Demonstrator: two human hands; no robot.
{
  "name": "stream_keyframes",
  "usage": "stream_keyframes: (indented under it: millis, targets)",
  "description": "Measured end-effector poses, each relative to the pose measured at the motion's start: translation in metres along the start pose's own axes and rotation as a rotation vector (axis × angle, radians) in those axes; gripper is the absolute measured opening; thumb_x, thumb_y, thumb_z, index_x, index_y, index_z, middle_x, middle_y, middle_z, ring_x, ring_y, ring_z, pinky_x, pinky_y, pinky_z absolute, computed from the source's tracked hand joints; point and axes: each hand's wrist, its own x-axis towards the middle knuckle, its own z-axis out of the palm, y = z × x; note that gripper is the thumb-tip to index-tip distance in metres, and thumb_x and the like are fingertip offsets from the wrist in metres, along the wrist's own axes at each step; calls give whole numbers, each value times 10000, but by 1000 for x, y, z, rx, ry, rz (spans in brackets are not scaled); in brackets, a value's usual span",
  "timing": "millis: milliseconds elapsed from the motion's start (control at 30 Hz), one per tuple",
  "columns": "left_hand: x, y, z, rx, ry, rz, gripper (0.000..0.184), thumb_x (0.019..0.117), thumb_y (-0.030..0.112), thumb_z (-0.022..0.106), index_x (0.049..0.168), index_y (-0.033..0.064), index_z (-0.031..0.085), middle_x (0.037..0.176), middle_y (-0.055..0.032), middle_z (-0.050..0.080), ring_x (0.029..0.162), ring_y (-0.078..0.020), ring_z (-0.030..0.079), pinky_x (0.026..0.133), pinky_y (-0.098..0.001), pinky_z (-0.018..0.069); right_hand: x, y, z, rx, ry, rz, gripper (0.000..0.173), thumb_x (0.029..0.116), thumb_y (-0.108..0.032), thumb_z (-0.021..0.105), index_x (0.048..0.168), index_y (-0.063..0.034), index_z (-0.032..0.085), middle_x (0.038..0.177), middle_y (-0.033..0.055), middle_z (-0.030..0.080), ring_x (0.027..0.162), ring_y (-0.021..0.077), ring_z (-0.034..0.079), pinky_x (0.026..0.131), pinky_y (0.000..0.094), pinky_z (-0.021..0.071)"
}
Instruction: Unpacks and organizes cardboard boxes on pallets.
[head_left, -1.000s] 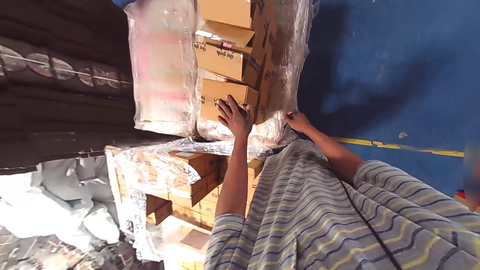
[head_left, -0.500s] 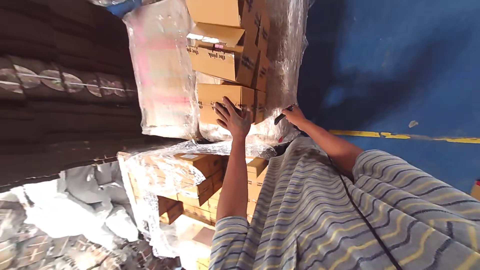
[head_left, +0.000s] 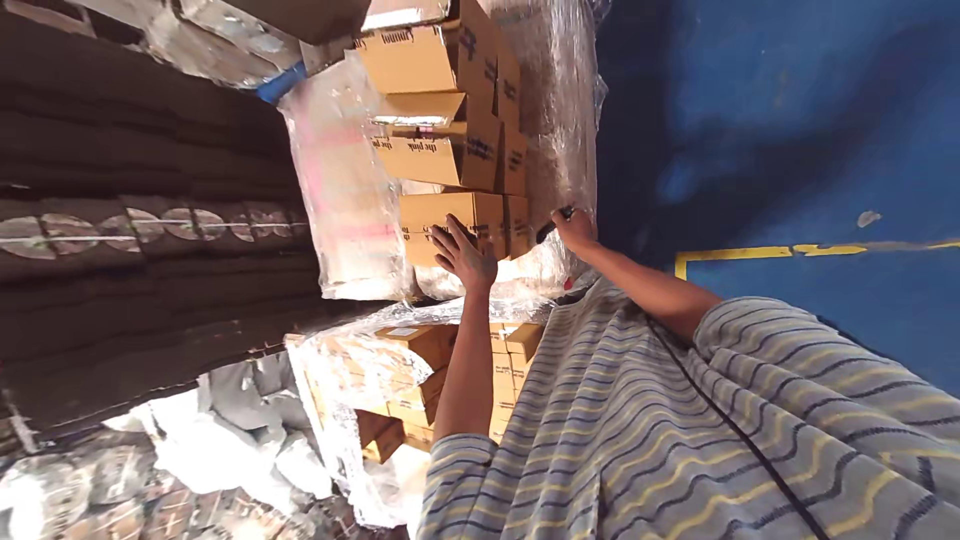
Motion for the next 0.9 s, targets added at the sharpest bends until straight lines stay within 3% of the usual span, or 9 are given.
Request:
stream_keyframes:
  millis: [100,133,233,333,500,633,767,833,900]
  targets:
    - [-5,2,1,31,4,-18,989,925,456,680,1663,159,92,1704,-245,-26,1580,-412,-14,1227,-656,18,11,-11,27,159,-91,-105,408,1084,-391,511,1199,-28,657,903,129,686,778,223,672,782,431,570]
    - [-5,2,-1,28,2,-15,997,920,460,684,1663,156,92,1702,-250,-23,1579,-417,-9,1227,-657,22,14,-17,29,148,-100,-92,423,1078,-418,512,1167,-33,665,878,118,690,764,221,677,775,434,572]
    - [-5,0,-1,-3,11,-2,1017,904,472,699,1662,145,105,1699,-261,-23,1575,-435,-12,1227,-661,13,18,-42,17,50,76,-27,498,1070,-461,491,1176,-9,670,1041,205,709,1001,344,694,914,561,523]
    - [-6,1,3,6,34,-20,1003,901,483,688,1662,162,119,1701,-256,-12,1578,-423,4,1232,-647,20,35,-57,13,114,275,-85,470,1088,-400,467,1294,-14,638,1186,219,698,1140,346,670,1000,541,505]
    - [-3,0,2,4,28,-29,994,900,528,660,1662,168,132,1706,-237,1,1580,-413,2,1226,-654,23,56,-74,12,236,397,-155,403,1084,-338,494,1277,-25,659,1164,181,713,1096,286,682,987,469,512]
    - [-1,2,3,3,48,-36,984,896,516,675,1659,172,158,1707,-233,30,1580,-404,32,1226,-652,48,72,-70,10,273,405,-105,422,1082,-394,485,1272,-50,641,1028,151,695,880,252,677,821,455,549]
    - [0,3,4,7,74,-29,966,885,506,681,1652,173,196,1703,-235,67,1576,-409,63,1224,-653,56,72,-72,13,322,435,-84,418,1083,-370,495,1314,-44,621,1042,155,700,894,253,674,837,451,538]
    - [0,2,6,12,86,-23,965,884,493,686,1651,171,198,1702,-235,77,1574,-413,75,1222,-654,64,74,-73,18,318,443,-102,414,1087,-375,481,1288,-43,628,985,140,681,819,236,655,779,437,540]
    - [0,2,8,25,91,-27,974,883,488,689,1655,173,186,1704,-232,68,1576,-411,72,1225,-651,62,74,-73,20,308,444,-106,415,1086,-381,484,1270,-47,646,999,145,698,836,239,673,794,444,546]
